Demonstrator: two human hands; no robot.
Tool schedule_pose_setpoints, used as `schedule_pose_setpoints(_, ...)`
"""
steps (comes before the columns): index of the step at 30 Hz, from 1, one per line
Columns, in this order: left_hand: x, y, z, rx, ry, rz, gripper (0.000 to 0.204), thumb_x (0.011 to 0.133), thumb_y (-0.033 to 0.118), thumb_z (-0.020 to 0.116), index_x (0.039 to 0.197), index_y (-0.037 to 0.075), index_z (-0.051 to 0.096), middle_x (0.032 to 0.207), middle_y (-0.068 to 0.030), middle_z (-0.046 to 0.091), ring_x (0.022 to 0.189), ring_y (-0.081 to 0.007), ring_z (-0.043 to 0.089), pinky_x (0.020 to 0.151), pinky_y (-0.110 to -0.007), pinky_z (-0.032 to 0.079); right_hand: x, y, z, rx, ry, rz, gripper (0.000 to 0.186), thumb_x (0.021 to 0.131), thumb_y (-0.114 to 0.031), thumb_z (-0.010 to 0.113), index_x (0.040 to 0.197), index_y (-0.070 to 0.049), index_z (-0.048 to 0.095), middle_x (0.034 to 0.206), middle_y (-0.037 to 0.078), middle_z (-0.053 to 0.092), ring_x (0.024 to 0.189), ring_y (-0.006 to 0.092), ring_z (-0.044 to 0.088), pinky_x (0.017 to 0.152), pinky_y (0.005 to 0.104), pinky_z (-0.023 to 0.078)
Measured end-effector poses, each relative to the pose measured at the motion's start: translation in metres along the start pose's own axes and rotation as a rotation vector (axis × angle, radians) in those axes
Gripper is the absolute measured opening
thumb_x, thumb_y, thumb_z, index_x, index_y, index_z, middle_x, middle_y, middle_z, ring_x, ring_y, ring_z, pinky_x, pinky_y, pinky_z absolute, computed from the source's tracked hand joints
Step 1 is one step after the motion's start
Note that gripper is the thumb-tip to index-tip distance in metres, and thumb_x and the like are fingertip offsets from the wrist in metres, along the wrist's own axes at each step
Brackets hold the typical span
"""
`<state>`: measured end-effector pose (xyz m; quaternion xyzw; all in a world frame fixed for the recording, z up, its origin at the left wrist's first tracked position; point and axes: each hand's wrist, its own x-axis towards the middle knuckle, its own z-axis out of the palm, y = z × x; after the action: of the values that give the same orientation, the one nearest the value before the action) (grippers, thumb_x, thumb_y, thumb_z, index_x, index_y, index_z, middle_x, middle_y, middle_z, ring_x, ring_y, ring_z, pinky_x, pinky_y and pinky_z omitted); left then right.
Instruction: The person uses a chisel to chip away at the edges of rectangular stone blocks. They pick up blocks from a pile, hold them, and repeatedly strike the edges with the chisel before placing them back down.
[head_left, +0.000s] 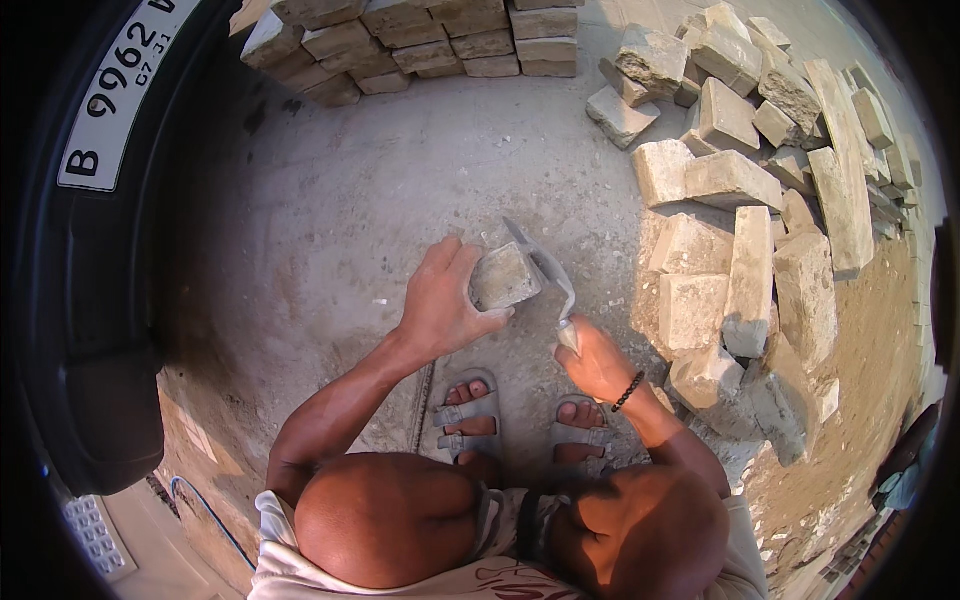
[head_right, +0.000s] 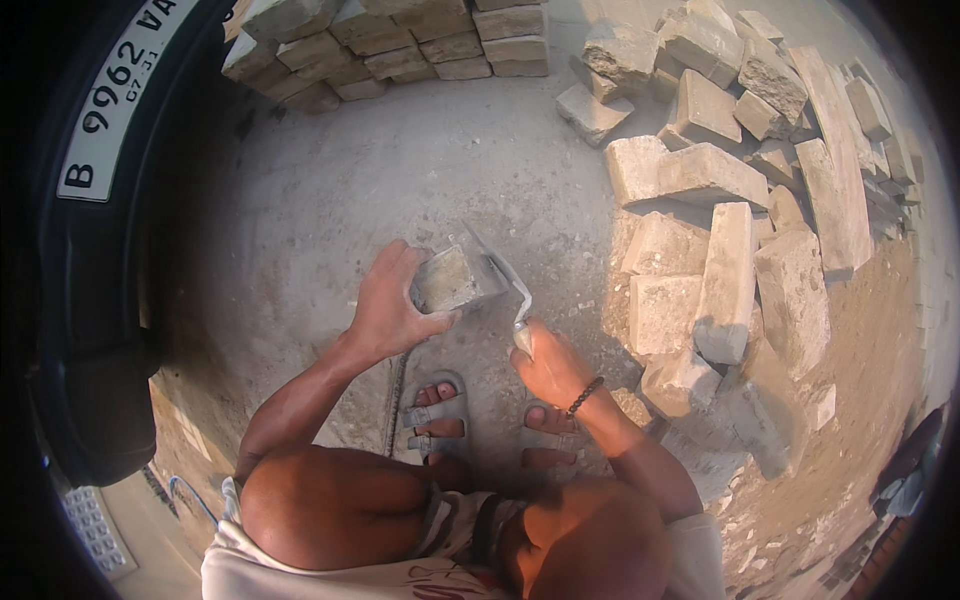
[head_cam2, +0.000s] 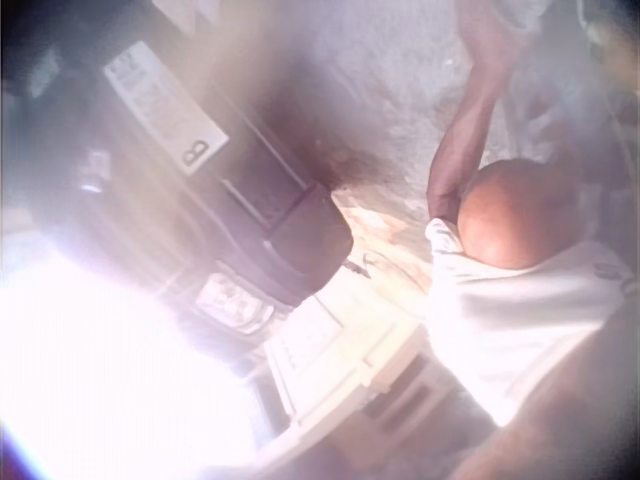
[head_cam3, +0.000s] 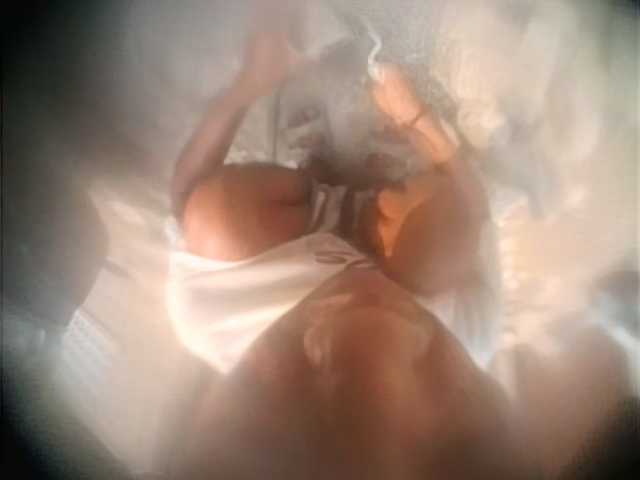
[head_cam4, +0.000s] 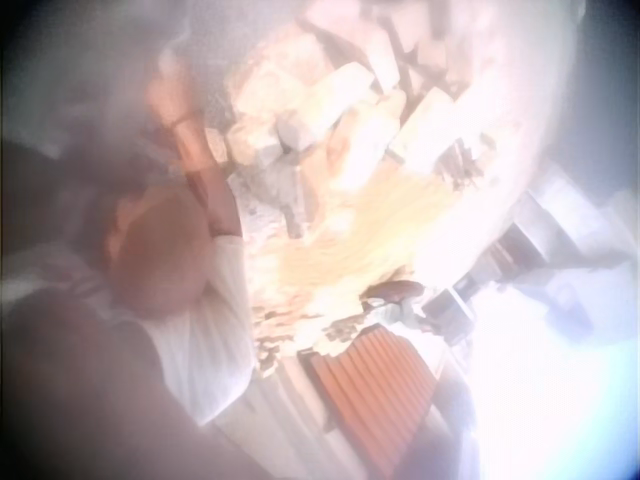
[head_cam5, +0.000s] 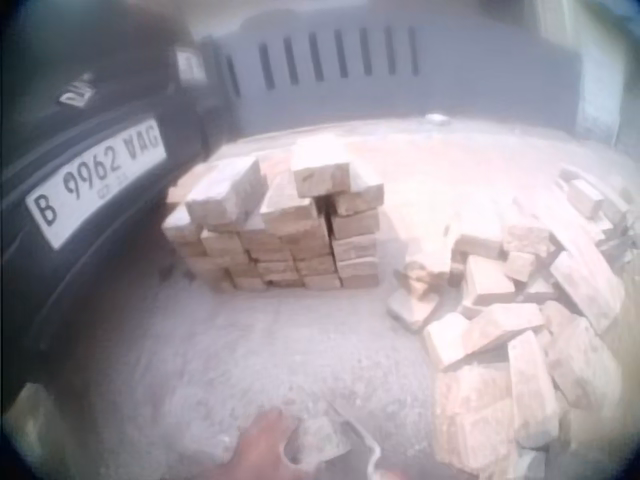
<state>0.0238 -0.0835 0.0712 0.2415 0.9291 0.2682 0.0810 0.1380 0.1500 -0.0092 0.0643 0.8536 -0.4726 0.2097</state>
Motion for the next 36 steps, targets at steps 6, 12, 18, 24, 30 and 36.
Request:
schedule_pose_setpoints(6, -0.01, -0.005, 0.005, 0.004, 0.055, -0.033, 0.067, 0.063, 0.025, 0.085, 0.117, -0.001, 0.057, 0.102, -0.0168, 0.052, 0.096, -0.0336, 0.054, 0.083, -0.043, 0.046, -0.027, -0.046, -0.007, 0.342, 0.034, -0.007, 0.038, 0.09, -0.02, 0.064, 0.115, 0.006, 0.052, 0.093, 0.031, 0.065, 0.093, 0.048, 0.064, 0.076, 0.0492, 0.049)
schedule_pose_setpoints(12, -0.007, 0.003, 0.01, -0.003, 0.06, -0.009, 0.068, 0.064, 0.024, 0.085, 0.119, -0.002, 0.055, 0.103, -0.017, 0.051, 0.096, -0.0332, 0.054, 0.083, -0.043, 0.046, 0.0, 0.0, -0.004, 0.325, -0.128, 0.203, 0.036, 0.09, -0.019, 0.062, 0.115, 0.005, 0.051, 0.084, 0.03, 0.064, 0.084, 0.0501, 0.063, 0.071, 0.0499, 0.049)
schedule_pose_setpoints(18, -0.012, -0.002, 0.012, -0.015, 0.093, 0.003, 0.069, 0.064, 0.024, 0.086, 0.12, -0.002, 0.055, 0.102, -0.0174, 0.051, 0.095, -0.0334, 0.054, 0.082, -0.043, 0.046, -0.03, -0.042, -0.002, 0.324, 0.059, -0.171, 0.032, 0.089, -0.018, 0.062, 0.11, 0.004, 0.052, 0.083, 0.029, 0.064, 0.082, 0.0499, 0.063, 0.067, 0.0517, 0.048)
schedule_pose_setpoints(24, -0.025, -0.01, 0.009, 0.014, 0.134, 0.037, 0.07, 0.063, 0.023, 0.086, 0.12, -0.001, 0.054, 0.102, -0.0178, 0.052, 0.093, -0.0341, 0.055, 0.081, -0.043, 0.046, -0.017, -0.029, -0.017, 0.217, 0.041, -0.134, 0.037, 0.088, -0.019, 0.064, 0.115, 0.002, 0.049, 0.082, 0.028, 0.065, 0.08, 0.0494, 0.063, 0.066, 0.0535, 0.049)
schedule_pose_setpoints(30, -0.012, 0.002, 0.019, 0.019, 0.13, 0.024, 0.071, 0.063, 0.023, 0.086, 0.122, -0.001, 0.053, 0.105, -0.0186, 0.052, 0.096, -0.0351, 0.054, 0.082, -0.044, 0.046, -0.001, 0.013, 0.003, 0.06, -0.083, 0.007, 0.038, 0.088, -0.021, 0.065, 0.115, 0.002, 0.051, 0.085, 0.029, 0.066, 0.086, 0.0489, 0.064, 0.07, 0.0538, 0.051)
schedule_pose_setpoints(36, -0.02, -0.017, 0.013, -0.032, 0.165, -0.03, 0.075, 0.066, 0.027, 0.086, 0.126, -0.001, 0.052, 0.108, -0.0178, 0.052, 0.098, -0.0352, 0.053, 0.087, -0.044, 0.045, -0.006, -0.041, -0.011, 0.193, 0.094, -0.119, 0.034, 0.088, -0.019, 0.064, 0.111, 0.004, 0.053, 0.083, 0.027, 0.065, 0.081, 0.0483, 0.064, 0.068, 0.0507, 0.048)
